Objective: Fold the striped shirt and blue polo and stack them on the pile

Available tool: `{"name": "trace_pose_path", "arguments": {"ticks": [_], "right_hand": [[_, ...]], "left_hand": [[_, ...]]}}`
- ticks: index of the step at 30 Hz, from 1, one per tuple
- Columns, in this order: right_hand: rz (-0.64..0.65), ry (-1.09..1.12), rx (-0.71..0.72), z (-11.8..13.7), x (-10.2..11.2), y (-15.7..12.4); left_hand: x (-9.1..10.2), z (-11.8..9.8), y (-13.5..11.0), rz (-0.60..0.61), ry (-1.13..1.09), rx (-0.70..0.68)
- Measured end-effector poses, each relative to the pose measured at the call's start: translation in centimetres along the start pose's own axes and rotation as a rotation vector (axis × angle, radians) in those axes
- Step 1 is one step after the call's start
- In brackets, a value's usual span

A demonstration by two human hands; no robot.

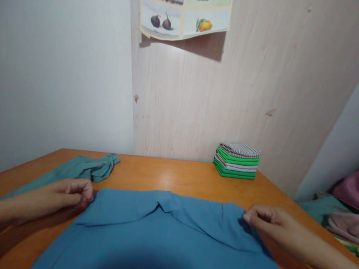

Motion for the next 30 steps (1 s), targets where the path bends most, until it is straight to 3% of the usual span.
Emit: {"name": "trace_pose_path", "arguments": {"ticks": [3,7,11,13,16,20,23,30], "right_hand": [[-0.050,0.076,-0.021,-0.7,0.2,2.1],[-0.010,0.098,-0.063,0.2,-1.0,4.7],[0.076,0.037,-0.055,0.7,-2.9,5.5],[0.082,0.019,-0.040,0.4,-3.4,5.6],[-0.009,-0.033,0.018,0.0,-3.0,5.6],[-0.234,-0.151,0.113,0.3,-1.0,5.1],[-0.370,-0.172,0.104,0.5,0.1,4.4],[-0.354,0.026,-0.004,0.0,-0.3,4.0]], "left_hand": [[0.1,0.7,1.1,-0.146,-0.072,-0.017],[-0.9,0.8,2.8,-0.149,-0.007,-0.048],[-0.7,1.8,3.0,-0.259,-0.021,-0.015],[-0.8,2.5,3.1,-0.241,-0.067,0.009],[-0.8,2.7,3.1,-0.200,-0.105,0.001],[-0.1,1.2,2.4,-0.294,-0.118,-0.078],[0.2,0.5,1.9,-0.343,-0.108,-0.116],[0.7,1.4,2.0,-0.381,-0.022,-0.149]]}}
Point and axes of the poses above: each hand's wrist, its own y-axis towards the middle knuckle, its own x-axis out of the back of the hand, z = x × y, the point moved 5 cm from there along y, towards the middle knuckle, and after that the axes turned 5 degrees about -y, right-handed, at the moved point
